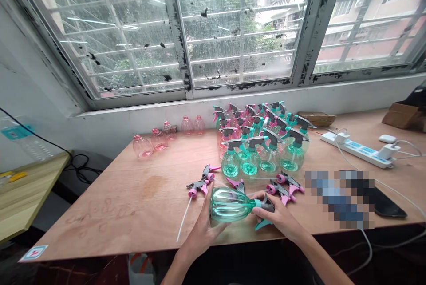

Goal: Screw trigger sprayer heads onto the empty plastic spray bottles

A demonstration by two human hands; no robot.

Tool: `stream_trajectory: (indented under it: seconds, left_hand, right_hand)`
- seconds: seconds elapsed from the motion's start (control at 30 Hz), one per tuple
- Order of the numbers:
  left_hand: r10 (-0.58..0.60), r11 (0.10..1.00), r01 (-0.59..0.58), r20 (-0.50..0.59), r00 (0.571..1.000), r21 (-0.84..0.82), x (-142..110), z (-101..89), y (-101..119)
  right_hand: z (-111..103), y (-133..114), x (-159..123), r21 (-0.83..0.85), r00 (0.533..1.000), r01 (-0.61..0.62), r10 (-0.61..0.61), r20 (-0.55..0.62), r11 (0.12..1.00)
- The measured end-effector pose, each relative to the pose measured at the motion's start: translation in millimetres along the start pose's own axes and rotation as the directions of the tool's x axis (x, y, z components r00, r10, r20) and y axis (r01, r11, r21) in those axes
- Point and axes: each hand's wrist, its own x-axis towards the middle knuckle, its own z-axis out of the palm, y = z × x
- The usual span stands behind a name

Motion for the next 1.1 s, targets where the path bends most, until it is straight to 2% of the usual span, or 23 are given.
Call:
stream_trajectory:
  seconds: [0.23,0.5,0.73,0.97,1.1]
  left_hand:
    - [-0.108,0.987,0.111,0.034,0.994,-0.112,-2.8,0.3,3.2]
    - [-0.024,0.999,0.025,0.017,1.000,-0.047,-1.2,0.8,3.0]
    - [-0.097,0.988,0.103,0.051,0.994,-0.118,-2.6,0.1,3.6]
    - [-0.010,0.999,0.011,0.013,1.000,-0.032,-1.9,0.5,2.0]
    - [-0.027,0.999,0.028,0.017,0.999,-0.042,-2.8,0.8,3.5]
  right_hand:
    - [1.7,-4.4,-1.5,-0.005,1.000,0.008,-0.008,-0.004,1.000]
    - [-0.6,0.1,-0.4,0.011,1.000,0.010,-0.010,0.004,1.000]
    - [0.3,-1.3,0.5,0.009,1.000,0.020,-0.020,0.002,1.000]
    - [-1.1,2.3,1.1,0.001,1.000,0.012,-0.012,0.010,1.000]
    - [-1.0,1.2,0.2,0.002,1.000,0.013,-0.013,0.011,1.000]
